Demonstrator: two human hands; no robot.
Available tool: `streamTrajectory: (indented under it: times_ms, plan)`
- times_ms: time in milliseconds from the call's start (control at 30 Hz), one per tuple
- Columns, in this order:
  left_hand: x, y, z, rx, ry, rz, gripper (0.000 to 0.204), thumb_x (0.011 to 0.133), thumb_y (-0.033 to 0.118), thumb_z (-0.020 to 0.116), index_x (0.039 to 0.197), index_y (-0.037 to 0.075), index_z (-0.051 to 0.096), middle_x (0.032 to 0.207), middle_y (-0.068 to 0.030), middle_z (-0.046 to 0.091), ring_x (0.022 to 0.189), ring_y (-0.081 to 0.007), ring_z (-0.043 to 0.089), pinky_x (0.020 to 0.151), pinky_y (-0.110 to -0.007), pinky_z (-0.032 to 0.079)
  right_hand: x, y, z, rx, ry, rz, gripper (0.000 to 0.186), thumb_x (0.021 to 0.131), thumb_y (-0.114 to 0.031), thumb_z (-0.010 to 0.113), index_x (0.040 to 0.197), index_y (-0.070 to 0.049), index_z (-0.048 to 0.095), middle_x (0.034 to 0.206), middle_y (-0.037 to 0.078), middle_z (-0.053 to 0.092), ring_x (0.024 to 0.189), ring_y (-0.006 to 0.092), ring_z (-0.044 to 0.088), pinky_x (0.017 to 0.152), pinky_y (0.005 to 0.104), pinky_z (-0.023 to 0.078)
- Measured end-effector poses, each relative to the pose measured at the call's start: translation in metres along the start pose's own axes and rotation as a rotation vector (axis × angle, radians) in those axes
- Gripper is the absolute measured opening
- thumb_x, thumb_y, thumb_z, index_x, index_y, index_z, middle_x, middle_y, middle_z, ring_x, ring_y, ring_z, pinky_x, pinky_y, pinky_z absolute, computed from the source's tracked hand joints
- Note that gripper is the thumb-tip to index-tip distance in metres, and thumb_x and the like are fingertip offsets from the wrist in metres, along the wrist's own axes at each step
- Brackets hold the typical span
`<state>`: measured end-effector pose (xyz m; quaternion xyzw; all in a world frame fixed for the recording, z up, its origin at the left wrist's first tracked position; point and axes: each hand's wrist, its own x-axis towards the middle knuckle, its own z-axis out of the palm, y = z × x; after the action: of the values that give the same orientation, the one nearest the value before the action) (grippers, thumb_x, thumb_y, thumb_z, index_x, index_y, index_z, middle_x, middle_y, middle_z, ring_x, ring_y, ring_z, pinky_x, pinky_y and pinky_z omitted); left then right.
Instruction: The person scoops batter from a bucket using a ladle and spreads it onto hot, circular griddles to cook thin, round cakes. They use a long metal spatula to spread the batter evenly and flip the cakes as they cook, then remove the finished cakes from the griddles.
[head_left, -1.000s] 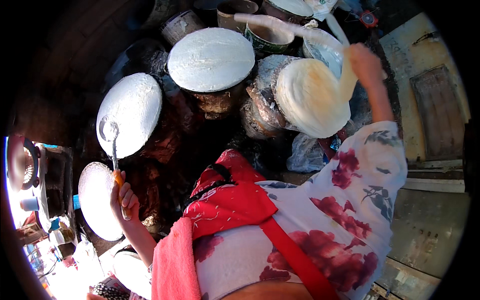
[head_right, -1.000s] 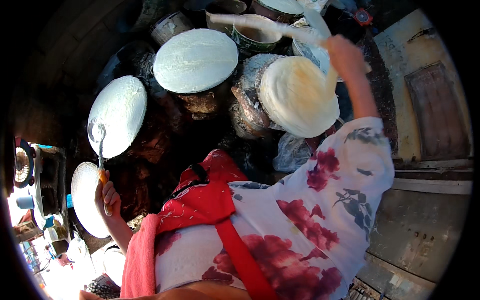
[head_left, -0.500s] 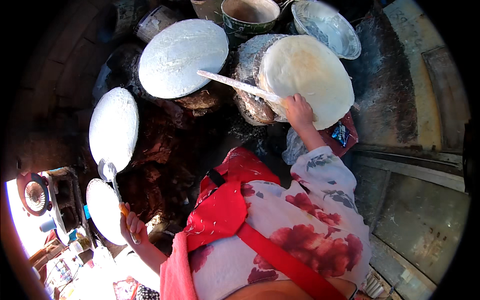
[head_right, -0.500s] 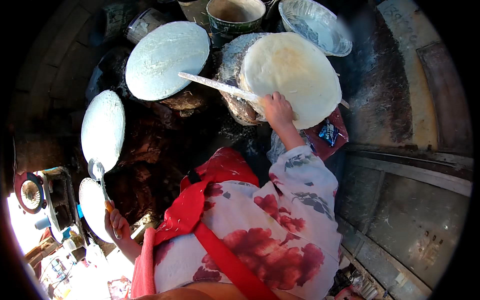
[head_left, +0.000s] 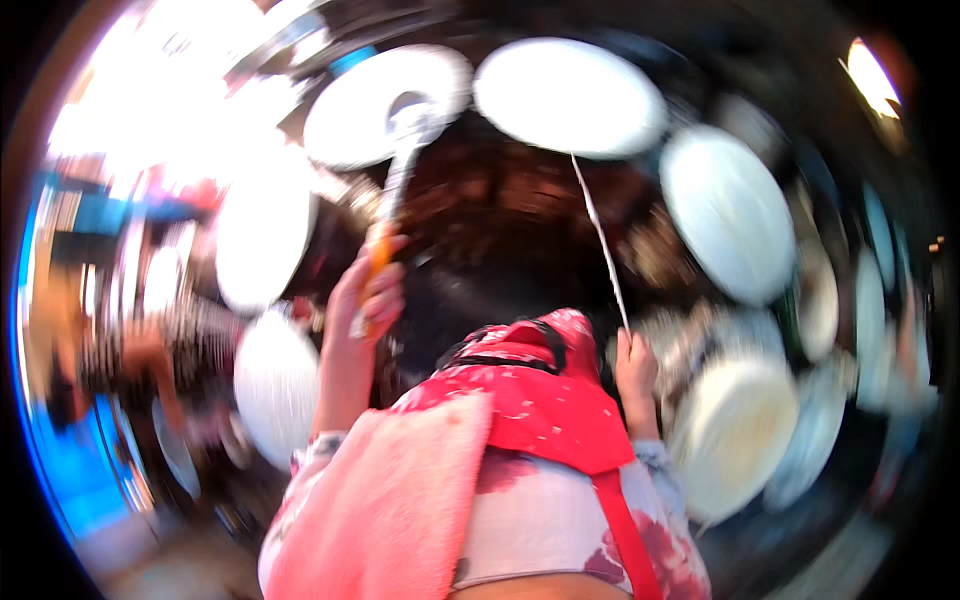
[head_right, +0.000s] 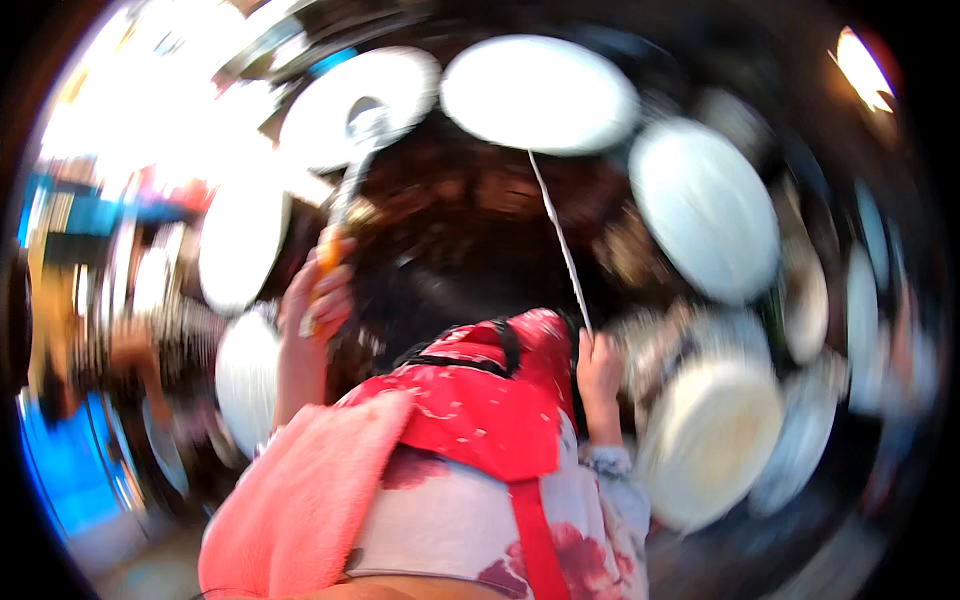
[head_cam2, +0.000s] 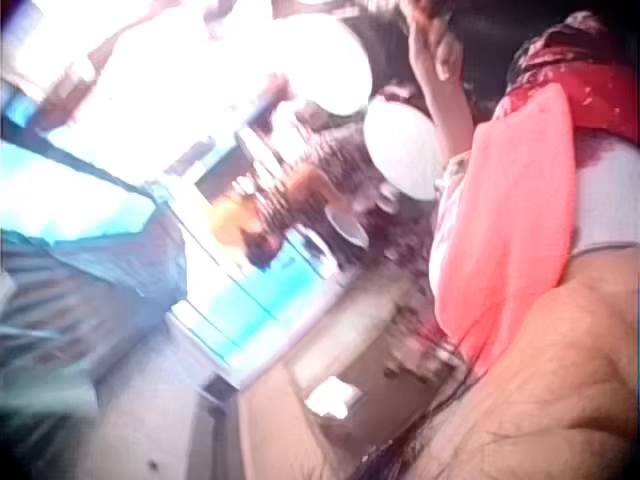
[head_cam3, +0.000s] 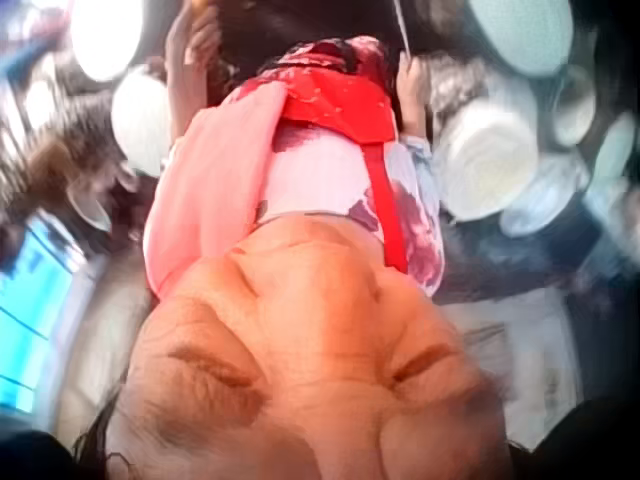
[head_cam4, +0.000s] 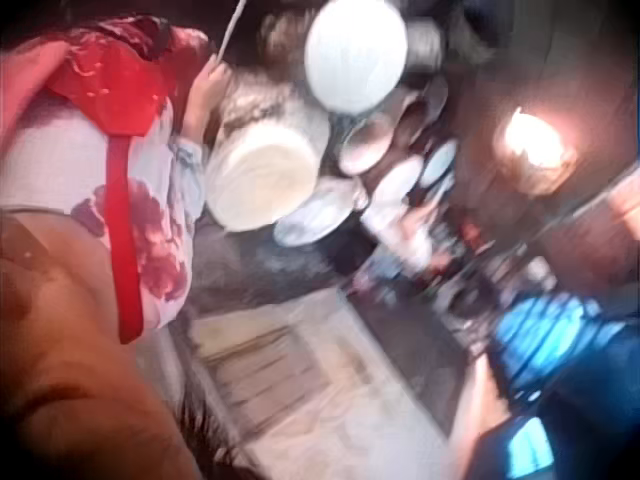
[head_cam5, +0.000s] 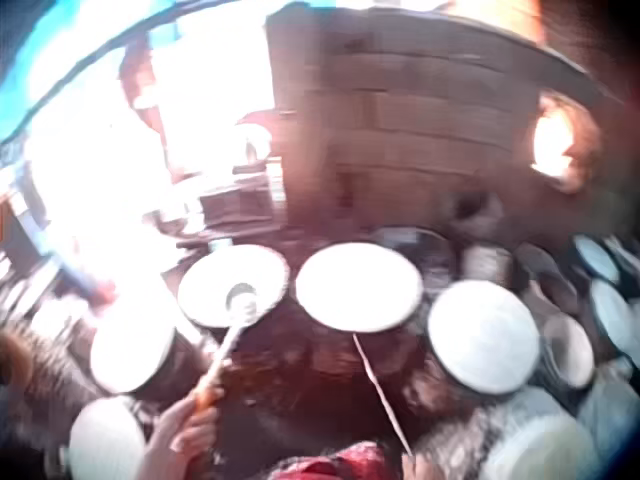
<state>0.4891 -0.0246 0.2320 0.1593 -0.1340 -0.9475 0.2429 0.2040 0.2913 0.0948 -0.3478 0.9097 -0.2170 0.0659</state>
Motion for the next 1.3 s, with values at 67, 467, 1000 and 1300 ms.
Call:
streamTrajectory:
  times_ms: [67,467,1000,1300]
  plan:
    - [-0.054,0.000,-0.020,0.049,0.123,0.132,0.043,0.095,0.031,0.050,0.129,0.007,0.039,0.066,0.0013,0.041,0.043,-0.0062,0.041,0.040,-0.019,0.035,0.017,-0.038,0.015,-0.057,-0.278,-0.214,0.032,0.092,-0.034,0.051,0.080,-0.005,0.055,0.081,0.019,0.058,0.074,0.0412,0.058,0.062,0.0491,0.046]
    - [-0.355,-0.121,-0.068,-0.087,0.951,0.919,0.030,0.096,0.023,0.050,0.122,0.009,0.043,0.070,0.0004,0.042,0.044,-0.0046,0.039,0.041,-0.020,0.036,0.049,-0.219,0.136,-0.431,-0.911,-1.095,0.040,0.092,-0.040,0.048,0.075,-0.005,0.058,0.076,0.016,0.062,0.073,0.0362,0.061,0.064,0.0464,0.047]
    - [-0.529,-0.193,-0.284,1.052,2.071,-0.059,0.034,0.090,0.027,0.054,0.111,0.001,0.046,0.075,-0.0142,0.061,0.053,-0.0249,0.060,0.050,-0.036,0.050,-0.031,-0.269,0.143,-0.547,-0.920,-1.247,0.039,0.092,-0.038,0.048,0.076,-0.003,0.055,0.071,0.021,0.060,0.072,0.0404,0.059,0.061,0.0486,0.044]
    - [-0.505,-0.219,-0.257,0.009,1.494,0.344,0.036,0.094,0.039,0.050,0.109,0.007,0.046,0.062,-0.0006,0.044,0.043,-0.0109,0.043,0.040,-0.027,0.038,-0.119,-0.336,0.221,-0.178,-1.373,-1.089,0.041,0.094,-0.038,0.045,0.083,-0.002,0.060,0.064,0.016,0.059,0.057,0.0300,0.059,0.052,0.0390,0.044]
